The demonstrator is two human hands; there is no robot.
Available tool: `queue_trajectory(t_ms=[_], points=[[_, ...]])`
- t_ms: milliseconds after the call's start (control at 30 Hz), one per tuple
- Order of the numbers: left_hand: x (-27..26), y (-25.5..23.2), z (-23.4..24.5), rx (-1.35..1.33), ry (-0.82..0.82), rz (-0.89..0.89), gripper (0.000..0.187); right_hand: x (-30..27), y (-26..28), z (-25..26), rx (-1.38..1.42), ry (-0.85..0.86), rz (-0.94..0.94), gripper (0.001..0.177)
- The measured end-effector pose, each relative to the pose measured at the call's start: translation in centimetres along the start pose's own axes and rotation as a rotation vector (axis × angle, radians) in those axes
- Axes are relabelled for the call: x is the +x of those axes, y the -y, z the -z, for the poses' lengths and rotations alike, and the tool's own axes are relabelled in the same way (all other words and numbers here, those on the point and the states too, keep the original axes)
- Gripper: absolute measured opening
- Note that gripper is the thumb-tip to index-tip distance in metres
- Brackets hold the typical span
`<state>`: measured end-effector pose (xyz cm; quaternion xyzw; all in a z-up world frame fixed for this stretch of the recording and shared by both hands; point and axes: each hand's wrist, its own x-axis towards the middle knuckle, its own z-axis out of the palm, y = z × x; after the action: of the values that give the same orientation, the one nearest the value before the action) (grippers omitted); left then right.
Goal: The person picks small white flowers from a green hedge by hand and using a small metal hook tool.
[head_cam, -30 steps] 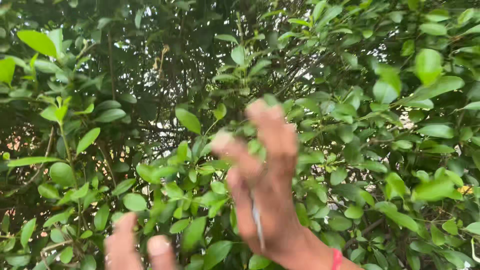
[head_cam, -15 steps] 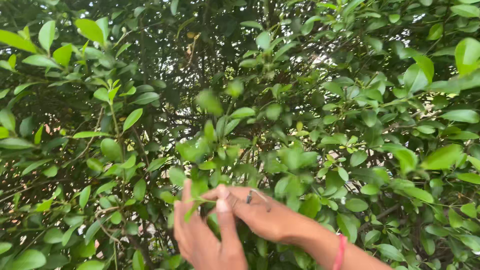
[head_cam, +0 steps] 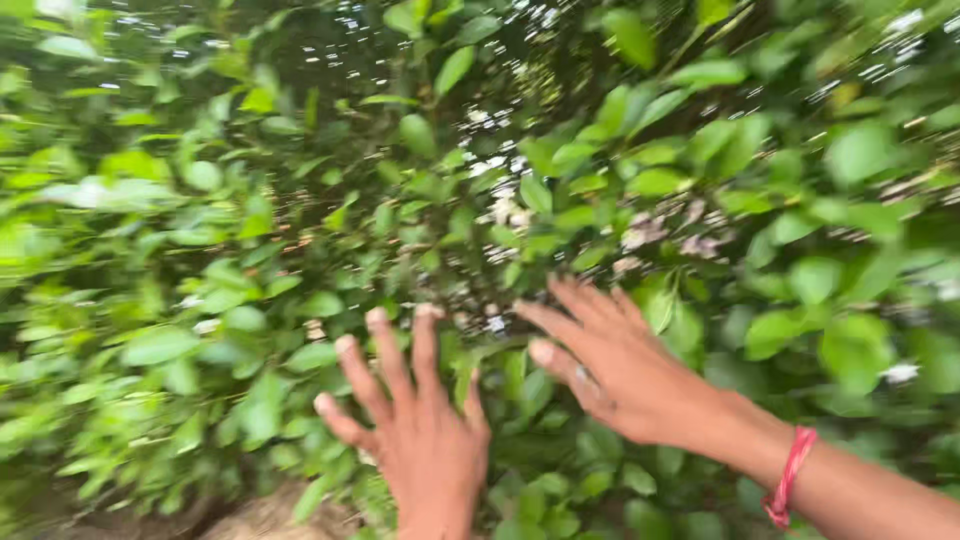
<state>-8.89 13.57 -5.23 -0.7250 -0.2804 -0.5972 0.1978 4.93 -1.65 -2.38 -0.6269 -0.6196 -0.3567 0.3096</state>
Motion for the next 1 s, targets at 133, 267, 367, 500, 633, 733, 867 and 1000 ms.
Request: queue_trajectory(t_ms=[133,267,367,500,633,733,867,1000], points=[[-1.2,5.9,-2.2,-0.135,0.394,0.513,0.107,2.7,4.1,-2.9,0.134,-0.170,0.038,0.056],[-5.3,9.3,-9.0,-1.143,0.693,1.191,0.085,3.5,7.6,-9.3,0.022,-0.163,0.168,0.062],[-10.3,9.3,-12.8,-2.019,0.546,1.187,0.069,1.6,9.3,-14.6,0.370,0.239,-0.087,0.053],[-9.4,9.7,-13.0,-1.663,0.482,1.353,0.061,1.5,8.6,-16.2,0.414,0.180,-0.047,0.048],[-5.3,8.8,-8.8,-2.060,0.469,1.140,0.065,2.6,9.6,-14.7,0.310,-0.107,0.080,0.051],[-4.1,7.7,-5.6,-2.148,0.405,1.221,0.083,2.2,10.2,-15.4,0.521,0.150,-0.129,0.055],[-3.2,6.9,-2.1,-2.010,0.204,1.650,0.089,0.9,10.9,-15.6,0.808,0.410,-0.068,0.060],[-4.0,7.0,-3.4,-2.166,0.173,1.637,0.091,2.0,9.5,-9.6,1.171,0.636,-0.103,0.060]])
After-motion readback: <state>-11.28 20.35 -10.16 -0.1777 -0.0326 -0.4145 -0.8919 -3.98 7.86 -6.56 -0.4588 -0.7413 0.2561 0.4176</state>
